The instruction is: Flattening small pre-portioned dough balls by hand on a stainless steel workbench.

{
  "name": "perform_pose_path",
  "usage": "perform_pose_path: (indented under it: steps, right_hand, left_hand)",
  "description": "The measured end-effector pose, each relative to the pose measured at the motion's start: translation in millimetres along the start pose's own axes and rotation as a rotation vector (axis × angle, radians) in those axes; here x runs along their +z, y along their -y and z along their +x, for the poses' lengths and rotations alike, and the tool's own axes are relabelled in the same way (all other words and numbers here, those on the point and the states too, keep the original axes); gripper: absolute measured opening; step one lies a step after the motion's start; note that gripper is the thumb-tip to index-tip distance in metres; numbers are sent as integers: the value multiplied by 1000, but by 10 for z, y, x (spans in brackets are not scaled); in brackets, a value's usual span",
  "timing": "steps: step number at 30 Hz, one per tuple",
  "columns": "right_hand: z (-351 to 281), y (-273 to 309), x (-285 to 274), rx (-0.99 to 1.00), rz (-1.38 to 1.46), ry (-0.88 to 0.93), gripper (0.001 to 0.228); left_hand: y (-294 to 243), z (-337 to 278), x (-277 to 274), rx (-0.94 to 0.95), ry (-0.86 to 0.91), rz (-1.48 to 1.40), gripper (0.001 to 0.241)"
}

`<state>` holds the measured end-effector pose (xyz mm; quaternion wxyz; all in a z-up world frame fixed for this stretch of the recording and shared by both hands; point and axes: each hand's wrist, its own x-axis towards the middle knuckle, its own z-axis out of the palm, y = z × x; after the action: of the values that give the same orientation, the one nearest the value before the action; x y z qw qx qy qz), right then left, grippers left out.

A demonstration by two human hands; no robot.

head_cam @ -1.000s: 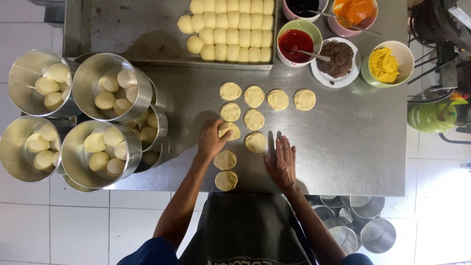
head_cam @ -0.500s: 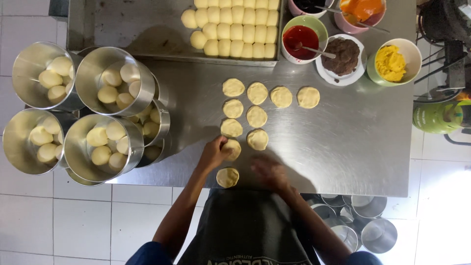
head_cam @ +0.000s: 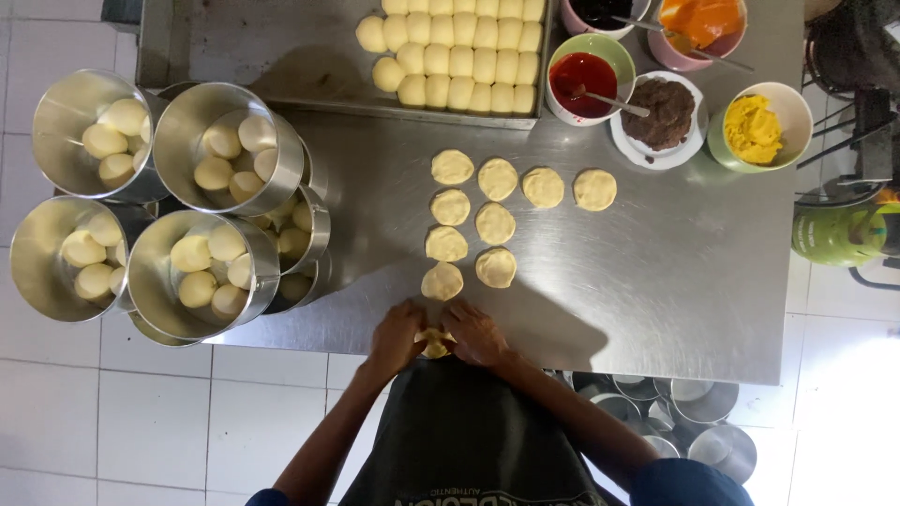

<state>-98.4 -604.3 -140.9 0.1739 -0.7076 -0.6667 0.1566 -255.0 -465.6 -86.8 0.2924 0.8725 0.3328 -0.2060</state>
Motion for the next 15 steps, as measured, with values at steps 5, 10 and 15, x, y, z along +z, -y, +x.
perform_pose_path:
  steps: [5,10,15]
  right_hand:
    - [31,36,-241,178,422,210,54]
    - [77,-53,-429,314,530,87,36]
    - [119,-31,-609,376,707,127,39]
  left_hand:
    - [-86,-108,-172,-15,52,-379,34]
    - [138,167,115,-39,3,-551,38]
    - [187,186,214,-56,-9,-539,41]
